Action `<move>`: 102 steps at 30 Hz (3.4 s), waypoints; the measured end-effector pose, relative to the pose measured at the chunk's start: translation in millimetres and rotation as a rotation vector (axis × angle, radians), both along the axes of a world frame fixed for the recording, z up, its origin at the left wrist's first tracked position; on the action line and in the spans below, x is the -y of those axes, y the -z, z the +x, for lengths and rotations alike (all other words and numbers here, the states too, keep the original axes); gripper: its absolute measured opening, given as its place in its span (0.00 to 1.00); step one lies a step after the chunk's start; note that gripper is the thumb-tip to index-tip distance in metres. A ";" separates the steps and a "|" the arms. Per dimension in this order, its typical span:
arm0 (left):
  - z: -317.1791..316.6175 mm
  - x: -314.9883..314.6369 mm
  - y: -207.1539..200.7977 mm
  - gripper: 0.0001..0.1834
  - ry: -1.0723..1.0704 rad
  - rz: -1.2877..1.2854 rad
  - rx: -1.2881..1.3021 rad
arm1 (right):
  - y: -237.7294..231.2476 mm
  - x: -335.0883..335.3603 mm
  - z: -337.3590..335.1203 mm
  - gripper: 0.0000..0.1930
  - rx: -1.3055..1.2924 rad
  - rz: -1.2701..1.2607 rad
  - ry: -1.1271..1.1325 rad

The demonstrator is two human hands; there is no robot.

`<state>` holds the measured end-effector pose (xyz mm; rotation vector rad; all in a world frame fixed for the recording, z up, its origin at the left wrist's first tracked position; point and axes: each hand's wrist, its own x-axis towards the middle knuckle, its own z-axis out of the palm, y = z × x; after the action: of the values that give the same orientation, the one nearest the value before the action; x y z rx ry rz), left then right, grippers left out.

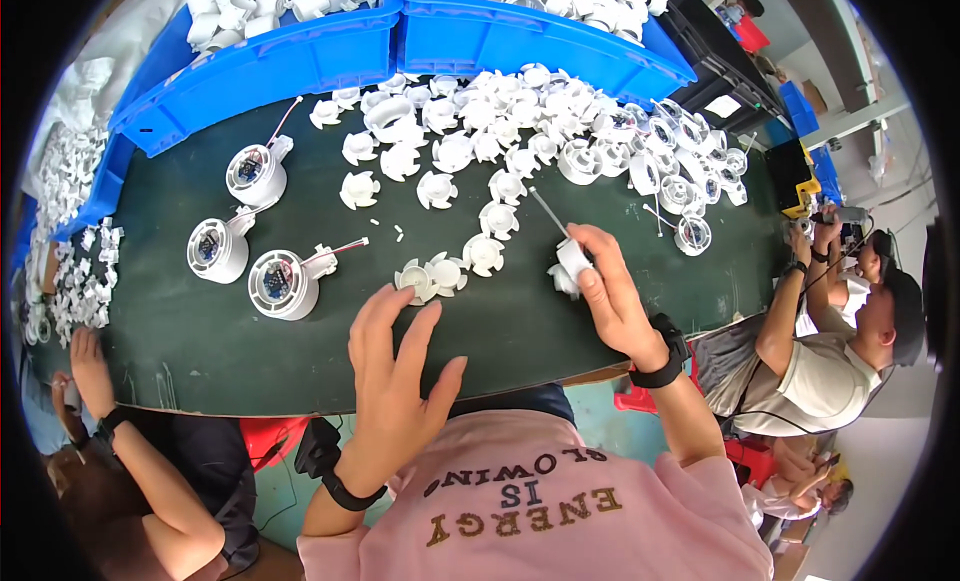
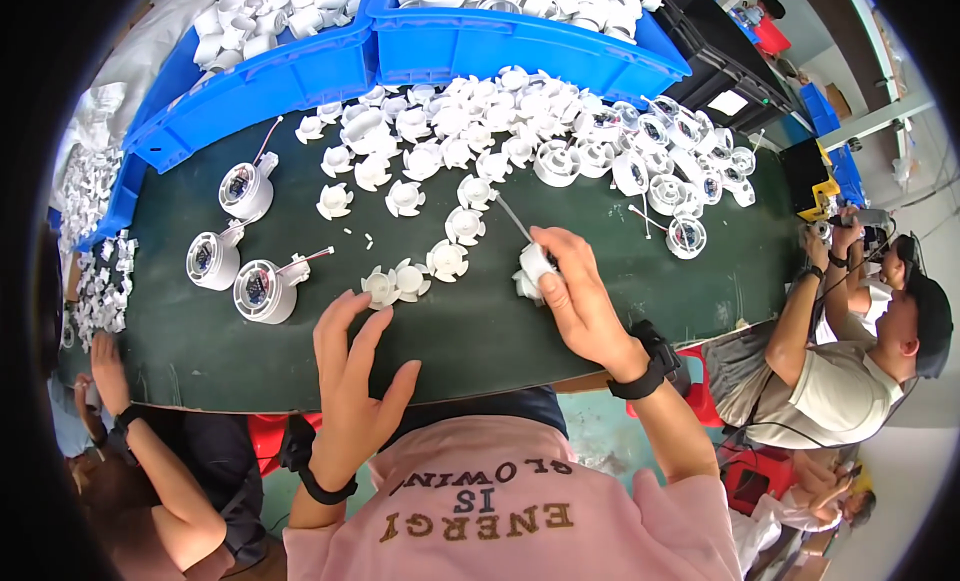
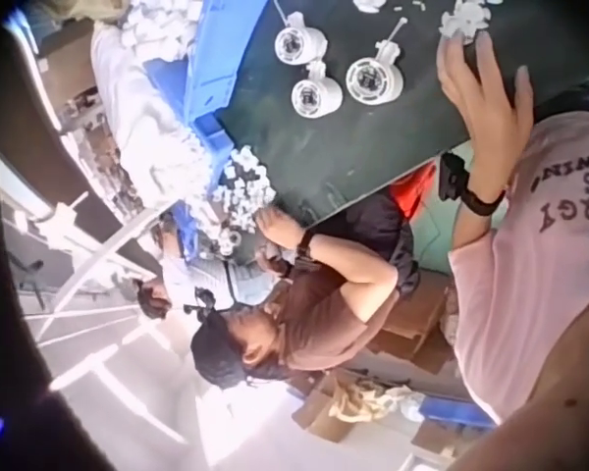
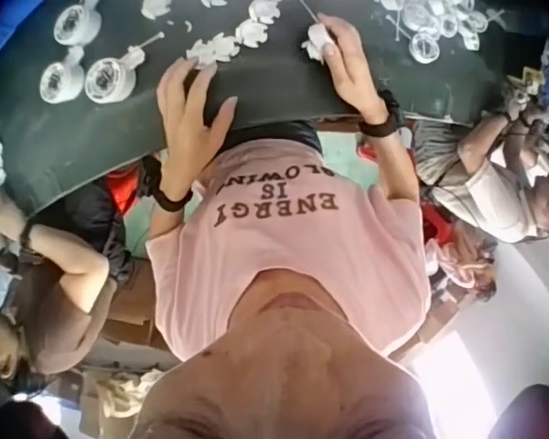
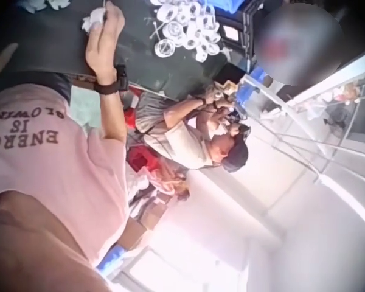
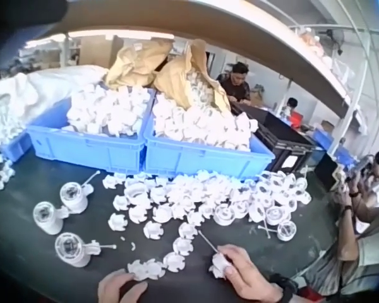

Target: Assembling small electronic components and wiring into plastic housings at a factory workbench.

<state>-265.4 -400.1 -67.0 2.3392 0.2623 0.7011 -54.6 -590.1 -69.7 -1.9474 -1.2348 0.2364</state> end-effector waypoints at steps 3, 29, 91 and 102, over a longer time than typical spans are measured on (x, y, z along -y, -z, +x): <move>2.9 7.4 0.6 0.27 0.014 -0.048 0.017 | 4.4 5.5 -0.4 0.23 -0.039 0.045 0.045; 15.5 16.3 -1.8 0.25 0.111 -0.091 0.008 | 1.1 12.6 -17.4 0.24 0.304 -0.181 0.061; 22.8 -16.8 -39.7 0.17 0.366 -1.039 -0.040 | -85.5 -252.7 262.8 0.23 0.821 -0.616 0.314; -1.7 -20.1 -39.2 0.18 0.284 -1.064 -0.046 | -101.2 -220.0 281.6 0.38 0.684 -0.534 0.420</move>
<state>-267.0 -380.0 -27.8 1.3296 0.2332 0.2457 227.0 -370.1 31.5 -2.8447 -1.1973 -0.3924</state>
